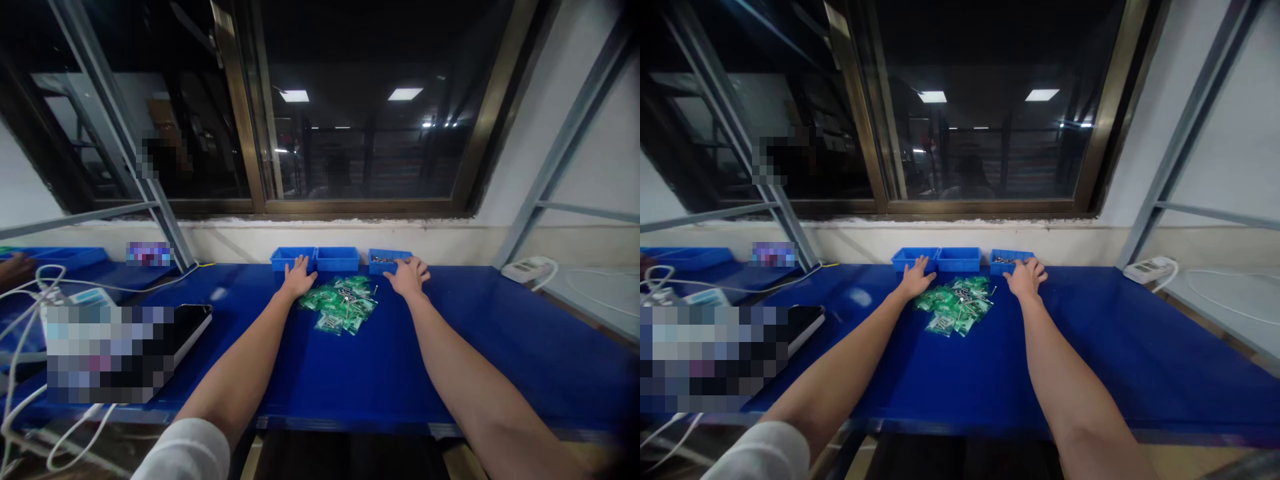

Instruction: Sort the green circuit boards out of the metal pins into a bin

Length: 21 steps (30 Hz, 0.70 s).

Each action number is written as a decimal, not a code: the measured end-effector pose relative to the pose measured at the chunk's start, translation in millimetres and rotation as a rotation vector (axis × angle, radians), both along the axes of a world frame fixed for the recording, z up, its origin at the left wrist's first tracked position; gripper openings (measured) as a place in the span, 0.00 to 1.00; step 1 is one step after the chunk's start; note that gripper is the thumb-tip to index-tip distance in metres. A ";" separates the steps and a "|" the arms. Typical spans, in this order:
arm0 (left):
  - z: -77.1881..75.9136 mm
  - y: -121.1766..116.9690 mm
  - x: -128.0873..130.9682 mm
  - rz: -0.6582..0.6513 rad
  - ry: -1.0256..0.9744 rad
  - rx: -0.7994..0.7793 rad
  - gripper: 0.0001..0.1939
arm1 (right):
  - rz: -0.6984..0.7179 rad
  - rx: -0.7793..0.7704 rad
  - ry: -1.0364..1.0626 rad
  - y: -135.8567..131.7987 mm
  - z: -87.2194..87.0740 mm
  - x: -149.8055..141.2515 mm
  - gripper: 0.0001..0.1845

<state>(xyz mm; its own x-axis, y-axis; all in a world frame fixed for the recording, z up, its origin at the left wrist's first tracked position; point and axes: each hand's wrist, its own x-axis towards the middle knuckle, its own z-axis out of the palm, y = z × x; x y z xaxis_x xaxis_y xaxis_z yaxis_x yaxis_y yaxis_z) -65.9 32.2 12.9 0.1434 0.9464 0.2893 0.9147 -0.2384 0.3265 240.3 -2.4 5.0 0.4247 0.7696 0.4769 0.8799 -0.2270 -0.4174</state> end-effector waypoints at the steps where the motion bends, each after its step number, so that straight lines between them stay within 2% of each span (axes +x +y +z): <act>1: 0.8 -1.3 -0.7 -0.006 -0.030 0.009 0.31 | -0.039 0.018 0.011 -0.6 0.3 0.3 0.22; 4: 10.5 -9.9 2.2 0.007 -0.123 0.100 0.29 | -0.078 0.026 0.125 -1.0 -2.7 5.2 0.21; 7: 30.3 -20.8 11.3 0.003 -0.205 0.255 0.24 | -0.026 0.048 0.242 -0.6 -9.0 10.4 0.23; 11: 50.0 -31.7 21.2 -0.081 -0.292 0.305 0.19 | 0.003 0.245 0.194 -4.6 -7.5 5.9 0.17; 14: 46.2 -39.8 21.7 -0.106 -0.430 0.355 0.18 | -0.001 0.399 0.121 -11.7 6.9 -5.2 0.15; 16: 39.2 -45.5 20.9 -0.054 -0.492 0.350 0.20 | 0.031 0.452 0.109 -17.2 18.6 -14.5 0.15; 21: 32.6 -57.3 29.7 -0.059 -0.577 0.080 0.27 | 0.250 0.488 0.075 -32.1 35.4 -48.6 0.17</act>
<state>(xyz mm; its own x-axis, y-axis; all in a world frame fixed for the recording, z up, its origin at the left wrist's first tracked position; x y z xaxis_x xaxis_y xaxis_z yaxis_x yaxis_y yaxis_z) -36.2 -25.1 45.5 -0.0070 0.9135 0.4068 0.5784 -0.3281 0.7468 191.7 -34.5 40.4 0.3041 0.5486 0.7788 0.8460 0.2202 -0.4855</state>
